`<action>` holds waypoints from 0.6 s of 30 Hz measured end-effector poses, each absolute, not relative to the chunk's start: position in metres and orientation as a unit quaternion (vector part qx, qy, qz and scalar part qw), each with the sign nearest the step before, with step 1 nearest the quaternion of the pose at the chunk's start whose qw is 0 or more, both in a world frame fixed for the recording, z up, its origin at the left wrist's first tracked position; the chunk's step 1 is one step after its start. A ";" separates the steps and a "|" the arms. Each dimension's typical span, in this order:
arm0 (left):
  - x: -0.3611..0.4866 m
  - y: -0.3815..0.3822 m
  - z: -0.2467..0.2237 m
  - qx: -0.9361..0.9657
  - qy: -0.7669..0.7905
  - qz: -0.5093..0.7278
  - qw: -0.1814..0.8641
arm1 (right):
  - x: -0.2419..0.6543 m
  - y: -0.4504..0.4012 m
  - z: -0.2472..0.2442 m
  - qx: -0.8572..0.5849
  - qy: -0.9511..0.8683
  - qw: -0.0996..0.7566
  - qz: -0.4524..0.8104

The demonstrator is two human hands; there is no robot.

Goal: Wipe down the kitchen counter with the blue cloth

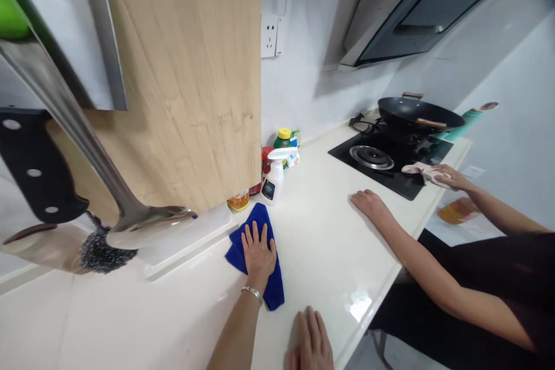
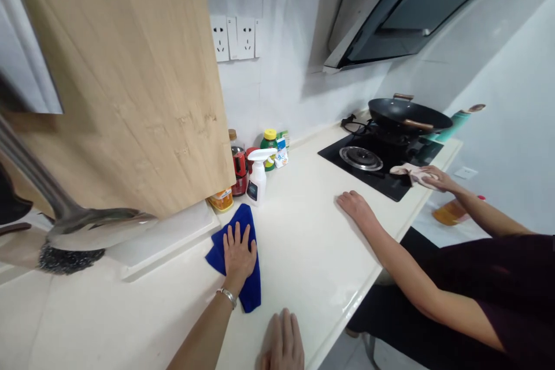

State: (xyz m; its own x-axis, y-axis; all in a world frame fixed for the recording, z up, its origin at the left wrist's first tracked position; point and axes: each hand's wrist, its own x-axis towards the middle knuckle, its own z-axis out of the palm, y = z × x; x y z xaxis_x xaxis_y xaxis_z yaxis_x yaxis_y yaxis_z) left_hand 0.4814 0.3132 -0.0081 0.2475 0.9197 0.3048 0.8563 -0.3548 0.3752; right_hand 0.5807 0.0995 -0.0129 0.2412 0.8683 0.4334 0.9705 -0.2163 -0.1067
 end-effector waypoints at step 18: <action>0.458 0.266 -0.008 0.794 0.566 0.223 0.005 | 0.831 0.255 0.144 -0.671 -0.652 0.312 -0.167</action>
State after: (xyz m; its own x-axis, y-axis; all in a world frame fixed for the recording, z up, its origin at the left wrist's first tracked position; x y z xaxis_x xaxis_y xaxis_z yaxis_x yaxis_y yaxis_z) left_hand 0.4578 0.2662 -0.0080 0.2599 0.9005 0.3487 0.8959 -0.3596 0.2608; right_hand 0.8313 0.2555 0.1442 0.0949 0.7702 0.6307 0.9788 0.0434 -0.2002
